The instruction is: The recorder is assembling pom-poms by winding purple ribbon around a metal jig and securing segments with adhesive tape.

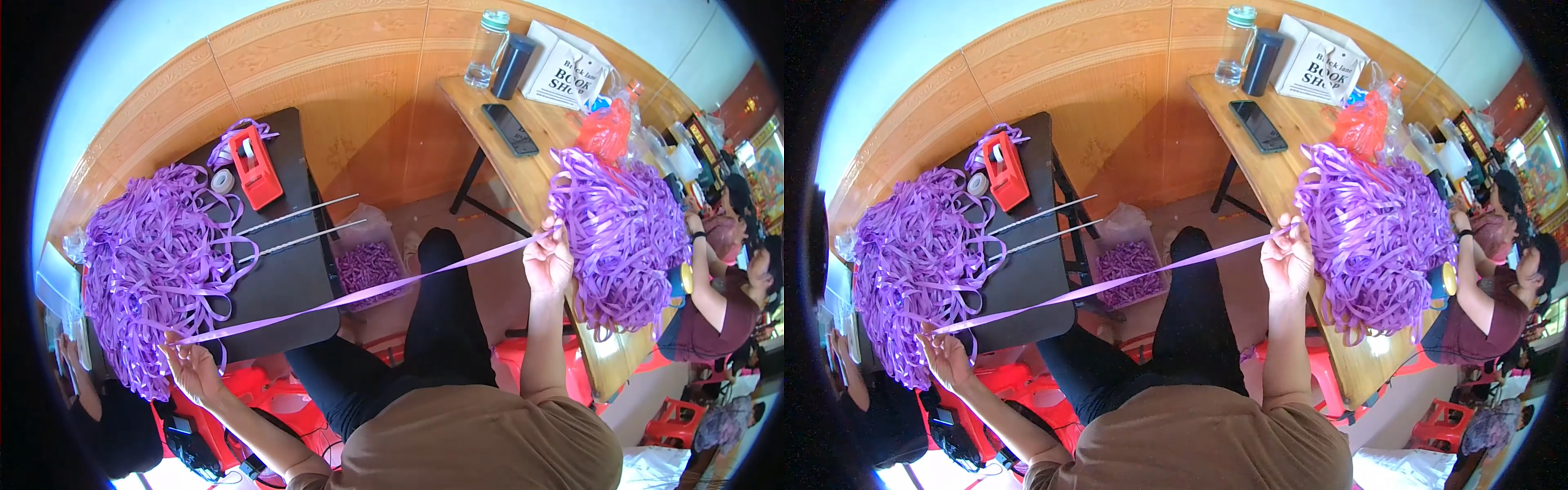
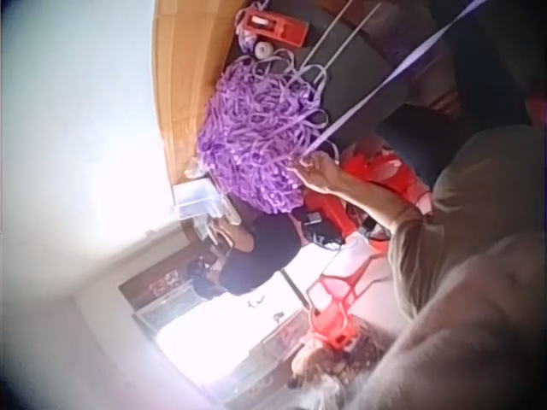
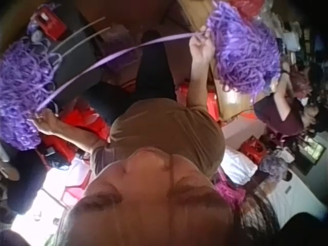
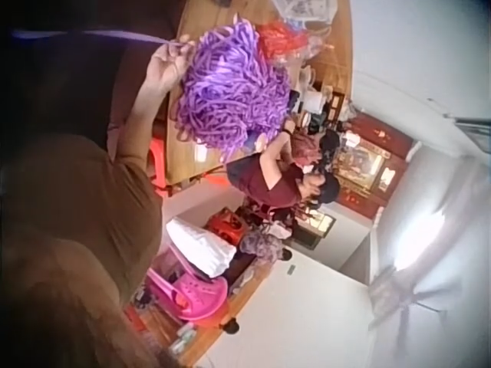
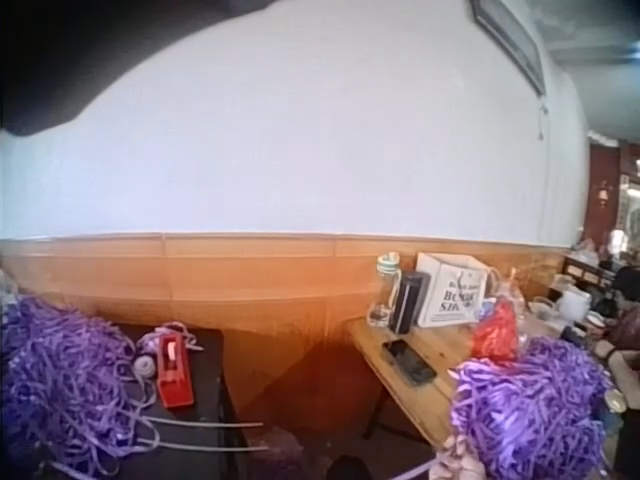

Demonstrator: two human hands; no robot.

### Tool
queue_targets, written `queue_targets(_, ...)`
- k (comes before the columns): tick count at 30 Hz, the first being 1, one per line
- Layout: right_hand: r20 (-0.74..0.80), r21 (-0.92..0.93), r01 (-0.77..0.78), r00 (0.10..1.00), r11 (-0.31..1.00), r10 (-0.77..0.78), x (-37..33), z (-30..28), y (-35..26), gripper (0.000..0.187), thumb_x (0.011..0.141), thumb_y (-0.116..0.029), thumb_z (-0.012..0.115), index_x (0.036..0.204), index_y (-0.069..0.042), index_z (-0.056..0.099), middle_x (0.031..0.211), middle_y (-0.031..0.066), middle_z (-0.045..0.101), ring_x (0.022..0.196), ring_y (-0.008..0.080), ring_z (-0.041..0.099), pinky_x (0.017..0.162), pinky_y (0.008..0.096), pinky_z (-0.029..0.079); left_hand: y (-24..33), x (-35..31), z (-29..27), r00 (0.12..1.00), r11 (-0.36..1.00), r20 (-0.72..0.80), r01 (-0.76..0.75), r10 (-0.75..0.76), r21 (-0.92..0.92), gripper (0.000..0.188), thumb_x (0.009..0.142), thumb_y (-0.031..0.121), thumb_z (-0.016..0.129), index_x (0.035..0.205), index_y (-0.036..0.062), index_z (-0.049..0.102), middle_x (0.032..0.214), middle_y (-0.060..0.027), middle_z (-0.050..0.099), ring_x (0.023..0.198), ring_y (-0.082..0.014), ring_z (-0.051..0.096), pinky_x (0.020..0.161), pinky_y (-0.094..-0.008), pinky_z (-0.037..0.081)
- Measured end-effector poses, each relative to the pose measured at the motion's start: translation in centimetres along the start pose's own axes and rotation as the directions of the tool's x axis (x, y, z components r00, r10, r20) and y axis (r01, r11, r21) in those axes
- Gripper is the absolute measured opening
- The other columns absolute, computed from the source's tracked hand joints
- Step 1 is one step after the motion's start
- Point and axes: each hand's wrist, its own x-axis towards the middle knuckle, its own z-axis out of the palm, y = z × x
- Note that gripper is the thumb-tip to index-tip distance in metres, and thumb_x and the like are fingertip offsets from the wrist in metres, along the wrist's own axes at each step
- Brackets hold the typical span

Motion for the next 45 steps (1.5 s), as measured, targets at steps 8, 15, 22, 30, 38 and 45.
queue_targets(8,0.007,0.013,0.001,1.0,1.0,-0.001,0.1,-0.2,0.7,0.017,0.091,-0.008,0.054,0.104,-0.002,0.062,0.101,0.0073,0.06,0.067,0.0095,0.05,0.054,0.0222,0.039,1.1,1.5,-2.0,0.965,0.976,0.144,0.217,-0.218,0.026,0.023,0.096,0.019,0.052,0.101,-0.0028,0.051,0.085,-0.0099,0.056,0.066,-0.0137,0.051,0.052,-0.0221,0.041)
queue_targets(15,-0.027,0.003,0.019,0.999,1.0,-0.019,0.0,-0.4,0.5,0.017,0.092,-0.008,0.053,0.104,-0.003,0.062,0.102,0.0068,0.058,0.066,0.0095,0.049,0.054,0.0223,0.039,-0.5,1.0,-1.0,0.975,0.983,-0.172,-0.119,0.143,0.139,0.042,0.093,-0.009,0.038,0.135,-0.008,0.033,0.13,-0.0249,0.044,0.117,-0.035,0.05,0.091,-0.0332,0.053)
queue_targets(22,-0.038,0.004,0.016,0.999,1.0,-0.016,-0.2,-0.2,0.5,0.017,0.092,-0.009,0.052,0.106,-0.004,0.061,0.097,0.0077,0.059,0.065,0.0098,0.049,0.053,0.0219,0.04,2.4,2.2,-4.6,0.997,0.985,0.006,-0.071,0.071,0.156,0.032,0.093,0.0,0.051,0.124,-0.0067,0.047,0.112,-0.0167,0.059,0.092,-0.0254,0.064,0.058,-0.0216,0.051)
queue_targets(30,-0.003,0.026,0.023,1.0,0.999,-0.023,-0.5,-0.2,0.5,0.018,0.092,-0.006,0.052,0.107,-0.003,0.061,0.096,0.0113,0.06,0.067,0.0116,0.05,0.053,0.0217,0.043,-0.1,1.9,-1.3,0.995,0.982,-0.061,-0.068,0.079,0.175,0.024,0.094,0.014,0.055,0.111,-0.0026,0.055,0.1,-0.0132,0.064,0.069,-0.0148,0.06,0.04,-0.0206,0.032)
queue_targets(38,0.009,0.002,0.043,0.999,0.999,-0.043,-0.8,-0.4,0.9,0.02,0.09,-0.005,0.054,0.108,-0.003,0.061,0.096,0.0113,0.061,0.069,0.0122,0.052,0.055,0.0223,0.043,0.8,2.0,-2.1,0.996,0.984,-0.039,-0.069,0.076,0.167,0.022,0.095,0.019,0.053,0.101,-0.0024,0.056,0.092,-0.014,0.064,0.06,-0.0135,0.056,0.04,-0.0217,0.033)
queue_targets(45,0.0,0.003,0.029,1.0,1.0,-0.029,-0.7,-0.3,0.8,0.017,0.09,-0.005,0.055,0.106,-0.004,0.061,0.095,0.0092,0.06,0.069,0.0115,0.051,0.056,0.0223,0.042,0.8,2.4,-2.3,0.998,0.996,-0.05,-0.029,0.034,0.088,0.02,0.095,0.02,0.054,0.1,0.0002,0.057,0.083,-0.01,0.059,0.053,-0.0089,0.048,0.037,-0.0195,0.03)
